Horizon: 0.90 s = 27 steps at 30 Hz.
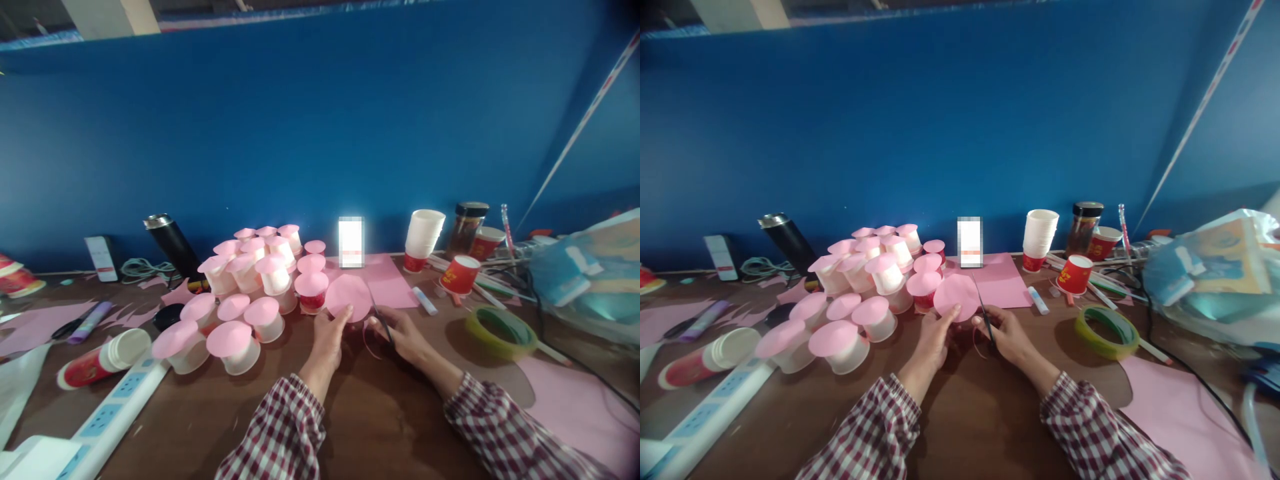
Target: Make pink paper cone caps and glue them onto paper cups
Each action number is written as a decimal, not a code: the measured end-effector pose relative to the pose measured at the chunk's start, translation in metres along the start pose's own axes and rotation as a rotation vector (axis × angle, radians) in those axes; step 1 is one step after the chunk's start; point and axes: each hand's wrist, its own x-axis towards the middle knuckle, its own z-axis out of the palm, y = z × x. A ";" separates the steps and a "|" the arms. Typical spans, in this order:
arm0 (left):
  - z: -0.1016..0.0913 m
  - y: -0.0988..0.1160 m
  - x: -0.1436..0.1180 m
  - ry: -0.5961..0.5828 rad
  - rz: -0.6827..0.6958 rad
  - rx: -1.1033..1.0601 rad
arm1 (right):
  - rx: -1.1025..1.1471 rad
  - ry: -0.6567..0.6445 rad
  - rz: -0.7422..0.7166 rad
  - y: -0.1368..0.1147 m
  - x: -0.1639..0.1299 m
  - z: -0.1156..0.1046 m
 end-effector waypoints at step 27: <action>0.000 0.001 -0.001 -0.009 0.011 0.012 | -0.056 0.013 0.043 -0.004 0.000 0.000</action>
